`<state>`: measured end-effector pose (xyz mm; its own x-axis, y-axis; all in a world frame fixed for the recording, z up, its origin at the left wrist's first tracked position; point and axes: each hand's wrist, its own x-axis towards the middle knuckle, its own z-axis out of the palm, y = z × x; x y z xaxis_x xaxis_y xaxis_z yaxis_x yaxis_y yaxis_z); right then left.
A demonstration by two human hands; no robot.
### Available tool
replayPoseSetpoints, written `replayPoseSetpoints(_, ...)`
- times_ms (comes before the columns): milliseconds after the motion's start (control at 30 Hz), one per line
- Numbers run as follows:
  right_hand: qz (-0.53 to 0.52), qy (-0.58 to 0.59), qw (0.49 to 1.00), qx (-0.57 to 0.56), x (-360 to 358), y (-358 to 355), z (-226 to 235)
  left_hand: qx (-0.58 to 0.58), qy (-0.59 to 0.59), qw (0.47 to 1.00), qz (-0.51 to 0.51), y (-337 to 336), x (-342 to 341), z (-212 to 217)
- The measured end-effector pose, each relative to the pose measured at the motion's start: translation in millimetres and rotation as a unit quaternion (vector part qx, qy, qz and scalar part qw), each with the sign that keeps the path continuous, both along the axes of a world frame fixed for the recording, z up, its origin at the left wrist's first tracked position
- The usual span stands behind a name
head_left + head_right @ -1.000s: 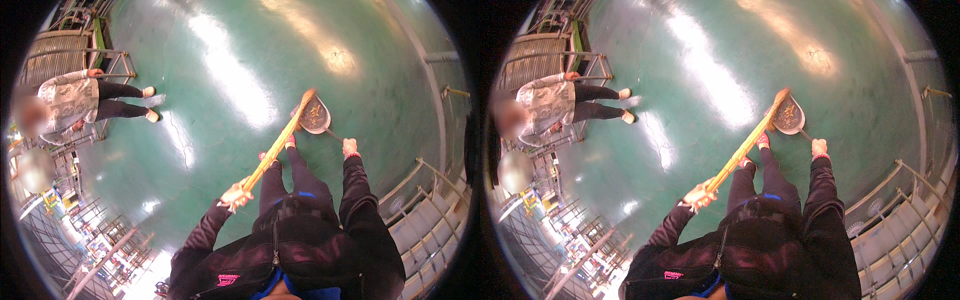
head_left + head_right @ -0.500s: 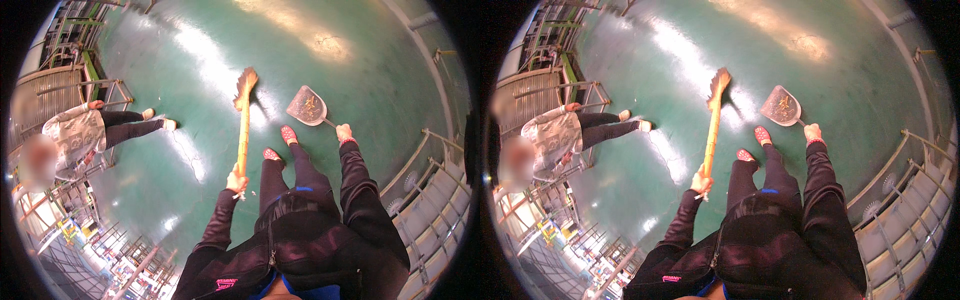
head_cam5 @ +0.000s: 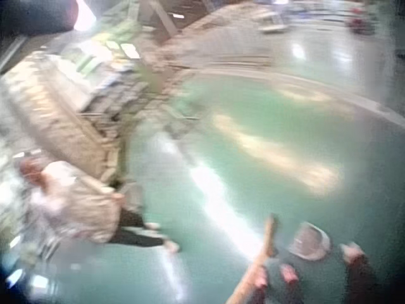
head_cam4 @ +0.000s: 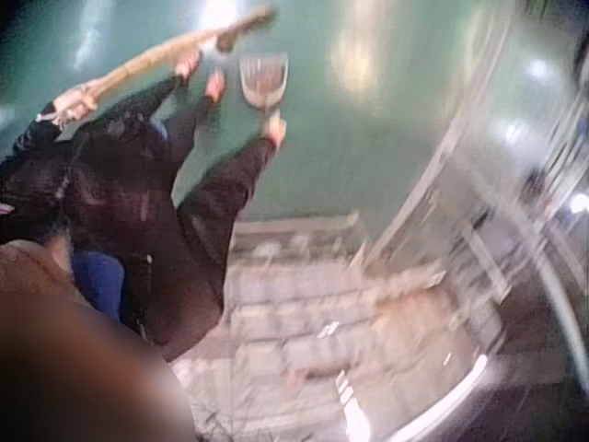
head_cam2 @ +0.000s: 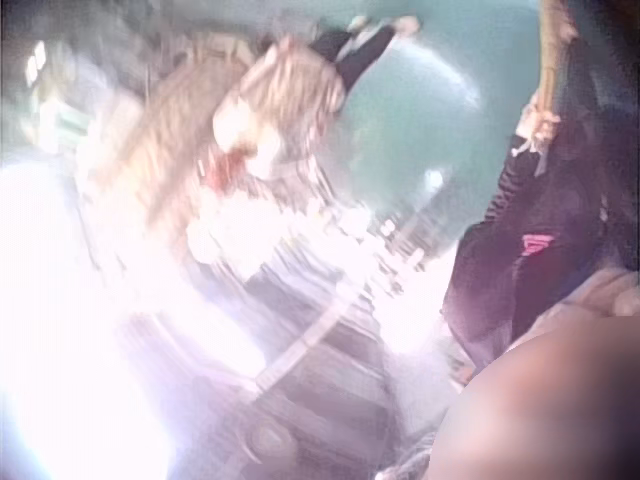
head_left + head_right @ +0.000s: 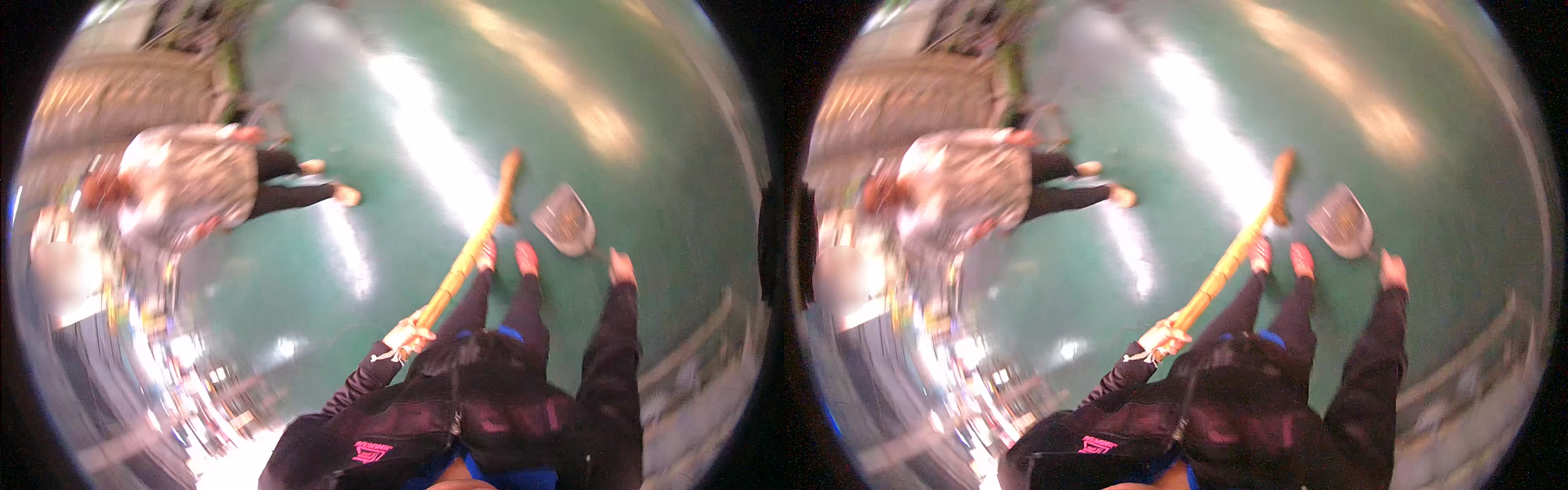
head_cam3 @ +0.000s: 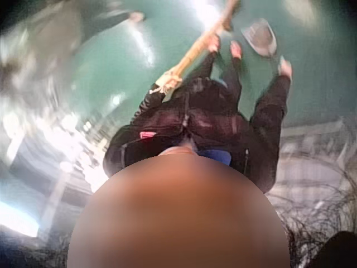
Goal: The person sweeps debris on a green factory floor using a broom and dustpan, gathering material into the dustpan. Another person stands nearby and briefly interacts. The person continues sweeping different areas and collects debris into the dustpan.
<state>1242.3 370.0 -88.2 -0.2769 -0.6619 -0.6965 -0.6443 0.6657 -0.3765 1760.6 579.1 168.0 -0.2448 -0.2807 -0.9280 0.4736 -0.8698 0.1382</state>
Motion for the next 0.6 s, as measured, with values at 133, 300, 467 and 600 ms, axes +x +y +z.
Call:
replayPoseSetpoints(133,0.205,0.035,0.977,-0.042,20.6,-25.2,31.2,-0.063,-0.1,0.992,0.036,12.2,52.7,26.4)
replayPoseSetpoints(300,0.198,0.227,0.948,0.099,55.9,-48.2,65.0,0.029,-0.176,0.968,0.179,22.7,68.7,15.0)
replayPoseSetpoints(467,0.16,0.19,0.963,0.105,68.0,-55.9,46.4,0.079,-0.269,0.945,0.166,50.2,51.8,-43.6)
replayPoseSetpoints(600,0.133,0.155,0.974,0.102,56.1,-54.5,19.7,0.047,-0.358,0.93,-0.07,78.3,16.4,-79.3)
